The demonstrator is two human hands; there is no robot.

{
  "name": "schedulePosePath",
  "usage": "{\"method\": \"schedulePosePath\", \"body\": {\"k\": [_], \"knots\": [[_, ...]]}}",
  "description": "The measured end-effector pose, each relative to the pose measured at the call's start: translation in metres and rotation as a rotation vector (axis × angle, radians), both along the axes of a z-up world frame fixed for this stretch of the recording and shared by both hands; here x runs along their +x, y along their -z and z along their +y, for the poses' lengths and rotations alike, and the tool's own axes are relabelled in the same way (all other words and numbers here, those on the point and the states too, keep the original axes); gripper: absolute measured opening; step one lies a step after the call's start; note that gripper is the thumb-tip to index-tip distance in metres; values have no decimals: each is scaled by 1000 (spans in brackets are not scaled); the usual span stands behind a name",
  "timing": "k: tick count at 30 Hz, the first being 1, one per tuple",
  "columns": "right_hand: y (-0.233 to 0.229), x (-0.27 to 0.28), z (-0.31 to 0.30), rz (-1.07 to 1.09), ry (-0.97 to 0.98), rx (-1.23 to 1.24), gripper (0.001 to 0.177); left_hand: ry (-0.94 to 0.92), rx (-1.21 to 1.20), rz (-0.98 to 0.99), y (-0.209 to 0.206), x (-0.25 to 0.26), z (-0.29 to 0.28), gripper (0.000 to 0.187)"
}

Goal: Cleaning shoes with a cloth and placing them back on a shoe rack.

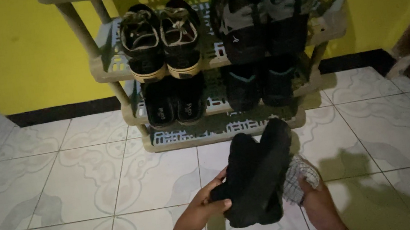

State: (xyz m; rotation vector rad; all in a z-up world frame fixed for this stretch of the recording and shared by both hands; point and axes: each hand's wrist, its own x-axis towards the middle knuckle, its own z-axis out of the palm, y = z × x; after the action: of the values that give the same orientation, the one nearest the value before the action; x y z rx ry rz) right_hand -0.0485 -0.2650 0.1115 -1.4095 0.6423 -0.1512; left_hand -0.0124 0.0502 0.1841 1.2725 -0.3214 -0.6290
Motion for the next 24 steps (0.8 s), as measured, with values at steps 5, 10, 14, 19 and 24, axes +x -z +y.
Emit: {"method": "schedulePosePath", "body": {"k": [5,10,14,19,24], "knots": [[29,-1,-2,-76,9,265,43,-34,-131,78,35,8,-6,36],[37,5,12,-33,11,407,45,-75,-163,194,63,11,-4,29],[44,8,21,71,-144,345,48,-70,-120,135,72,12,1,30],[85,14,23,-71,-202,174,50,-63,-147,122,52,12,1,27],[54,17,54,-22,-138,185,44,-85,-90,114,38,14,9,26]]}}
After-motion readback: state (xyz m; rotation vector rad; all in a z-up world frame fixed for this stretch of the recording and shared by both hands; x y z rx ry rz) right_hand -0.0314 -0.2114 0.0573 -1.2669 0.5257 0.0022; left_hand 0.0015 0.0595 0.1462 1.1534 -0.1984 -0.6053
